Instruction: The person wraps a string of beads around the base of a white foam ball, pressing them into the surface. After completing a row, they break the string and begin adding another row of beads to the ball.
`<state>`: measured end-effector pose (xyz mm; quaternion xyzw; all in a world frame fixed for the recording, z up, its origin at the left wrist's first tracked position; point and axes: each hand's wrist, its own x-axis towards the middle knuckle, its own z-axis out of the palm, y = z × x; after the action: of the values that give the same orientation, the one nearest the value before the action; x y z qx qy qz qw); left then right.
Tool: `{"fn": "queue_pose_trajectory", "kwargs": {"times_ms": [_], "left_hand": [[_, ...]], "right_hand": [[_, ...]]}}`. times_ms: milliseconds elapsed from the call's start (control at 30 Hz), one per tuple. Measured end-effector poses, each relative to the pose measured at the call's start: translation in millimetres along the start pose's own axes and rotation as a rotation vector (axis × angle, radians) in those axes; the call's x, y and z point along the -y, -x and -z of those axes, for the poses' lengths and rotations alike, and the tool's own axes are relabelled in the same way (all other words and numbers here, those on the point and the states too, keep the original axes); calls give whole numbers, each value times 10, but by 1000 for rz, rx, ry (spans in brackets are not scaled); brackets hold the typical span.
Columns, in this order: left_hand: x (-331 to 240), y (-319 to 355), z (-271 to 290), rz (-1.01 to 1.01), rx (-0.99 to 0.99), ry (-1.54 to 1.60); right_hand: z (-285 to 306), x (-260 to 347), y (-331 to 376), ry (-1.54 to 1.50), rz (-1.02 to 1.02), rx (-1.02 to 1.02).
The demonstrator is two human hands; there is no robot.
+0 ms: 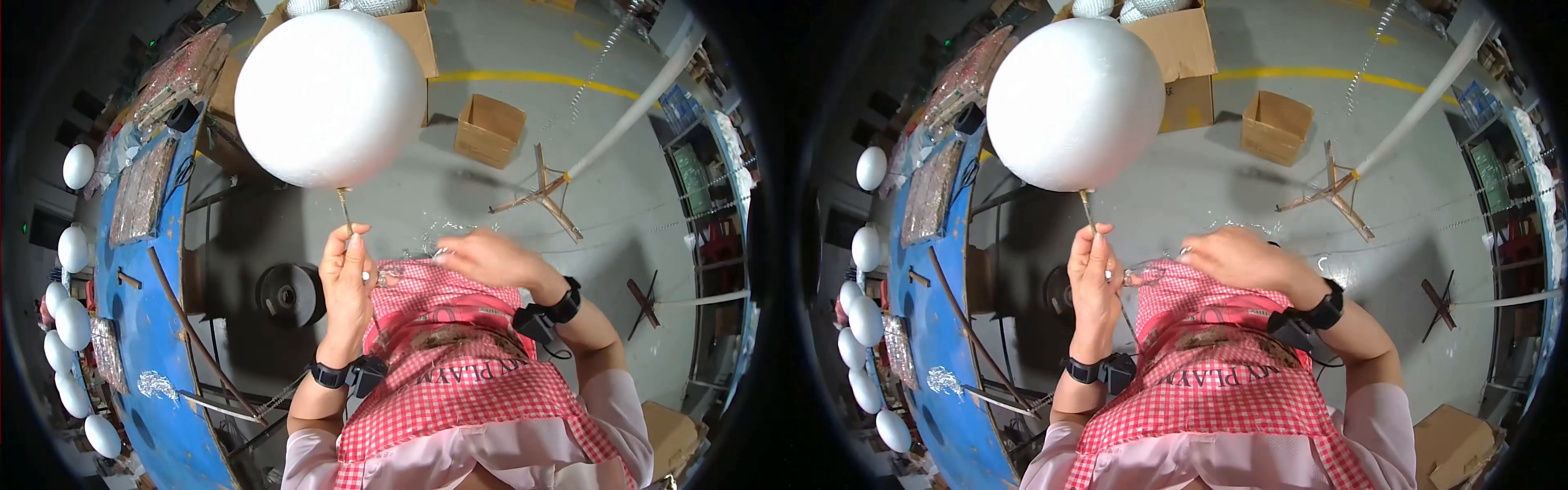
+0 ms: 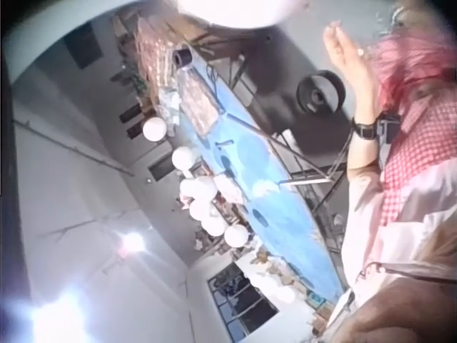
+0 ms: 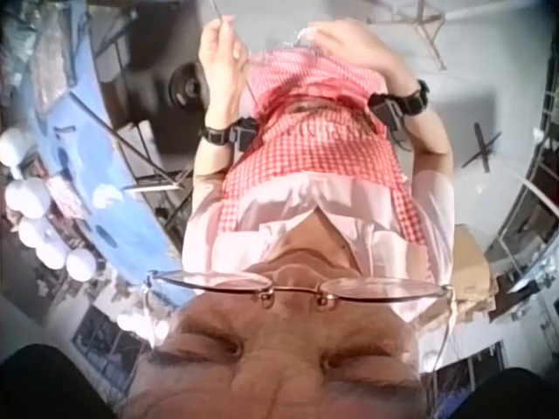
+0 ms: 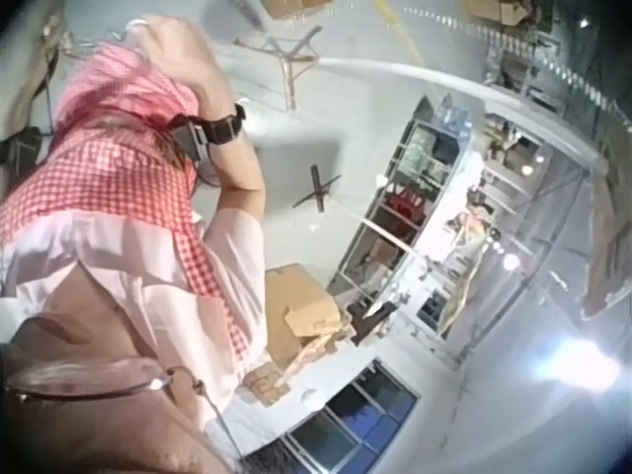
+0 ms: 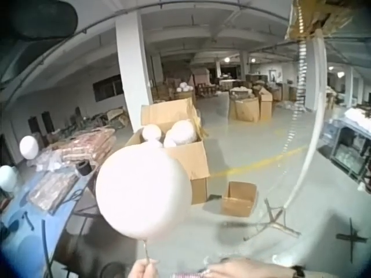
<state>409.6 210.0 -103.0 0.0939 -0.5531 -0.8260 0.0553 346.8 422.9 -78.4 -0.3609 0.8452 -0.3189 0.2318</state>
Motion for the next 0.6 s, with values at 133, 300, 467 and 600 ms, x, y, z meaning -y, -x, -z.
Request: {"fn": "queue_pose_trajectory", "kwargs": {"times_ms": [133,300,467,600], "left_hand": [[38,-5,-163,-21,16,6],[78,66,-195,-23,31,-19],[66,111,-197,17,16,-67],[-33,165,-279,89,-11,-22]], "right_hand": [[-230,204,-65,1,132,86],[-390,349,-120,68,240,-124],[-409,359,-119,169,180,-358],[-407,270,-133,94,149,-364]]}}
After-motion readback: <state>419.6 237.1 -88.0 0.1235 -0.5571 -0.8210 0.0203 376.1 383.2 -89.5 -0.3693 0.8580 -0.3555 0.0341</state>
